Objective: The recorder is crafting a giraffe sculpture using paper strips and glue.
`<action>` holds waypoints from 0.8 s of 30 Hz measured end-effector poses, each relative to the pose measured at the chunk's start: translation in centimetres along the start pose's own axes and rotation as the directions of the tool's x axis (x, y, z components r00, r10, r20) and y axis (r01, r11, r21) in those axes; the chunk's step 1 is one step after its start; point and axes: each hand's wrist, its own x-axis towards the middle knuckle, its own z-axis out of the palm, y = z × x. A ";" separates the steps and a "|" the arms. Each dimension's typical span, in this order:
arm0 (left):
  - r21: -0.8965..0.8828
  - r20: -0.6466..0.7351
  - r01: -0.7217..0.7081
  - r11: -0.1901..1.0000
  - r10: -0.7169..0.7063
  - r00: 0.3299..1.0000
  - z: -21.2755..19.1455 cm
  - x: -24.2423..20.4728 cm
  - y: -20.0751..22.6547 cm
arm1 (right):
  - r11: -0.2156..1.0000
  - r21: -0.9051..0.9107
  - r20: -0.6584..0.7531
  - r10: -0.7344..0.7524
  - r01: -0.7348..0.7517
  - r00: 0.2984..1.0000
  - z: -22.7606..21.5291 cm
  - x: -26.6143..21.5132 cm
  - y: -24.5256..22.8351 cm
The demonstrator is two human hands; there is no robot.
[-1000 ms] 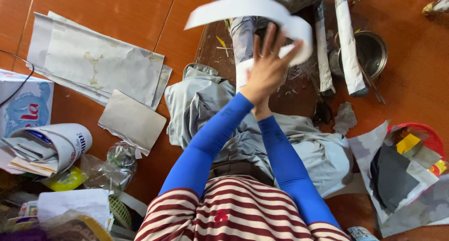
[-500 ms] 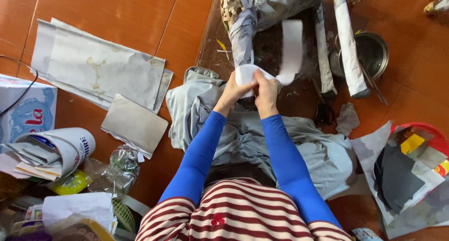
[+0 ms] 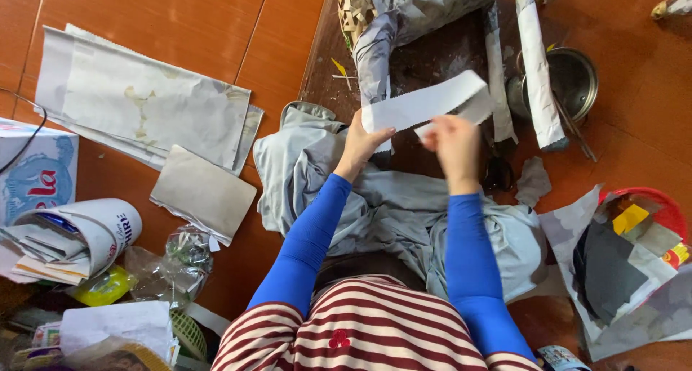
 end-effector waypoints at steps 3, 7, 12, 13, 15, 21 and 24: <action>-0.011 -0.016 -0.002 1.000 0.002 1.000 0.2 -0.3 -1.5 | 0.931 -0.208 0.135 -0.278 0.302 0.951 6.1 -1.1 -1.8; -0.051 -0.015 -0.044 0.998 0.044 0.999 -0.4 0.7 -3.6 | 0.839 -0.511 0.194 -0.100 0.188 0.976 12.8 4.6 1.4; -0.122 0.190 -0.040 0.992 0.063 0.980 -1.3 0.0 -1.2 | 0.968 -0.143 0.484 0.251 -0.208 0.838 11.8 8.1 2.9; -0.082 0.240 -0.066 0.994 0.083 0.967 -1.4 0.4 -1.0 | 0.906 0.094 0.615 0.273 -0.412 0.740 11.3 8.3 2.7; -0.129 0.269 -0.023 0.991 0.058 0.961 -2.0 -0.1 -0.3 | 0.849 0.217 0.634 0.253 -0.482 0.731 11.8 8.1 3.0; -0.048 0.304 -0.095 0.994 0.105 0.947 -2.4 -1.6 1.3 | 0.703 0.430 0.629 0.217 -0.567 0.747 12.4 7.9 4.5; 0.051 0.233 -0.217 0.975 0.200 0.952 -2.5 -2.2 0.3 | 0.673 0.459 0.615 0.230 -0.580 0.754 12.8 8.0 5.0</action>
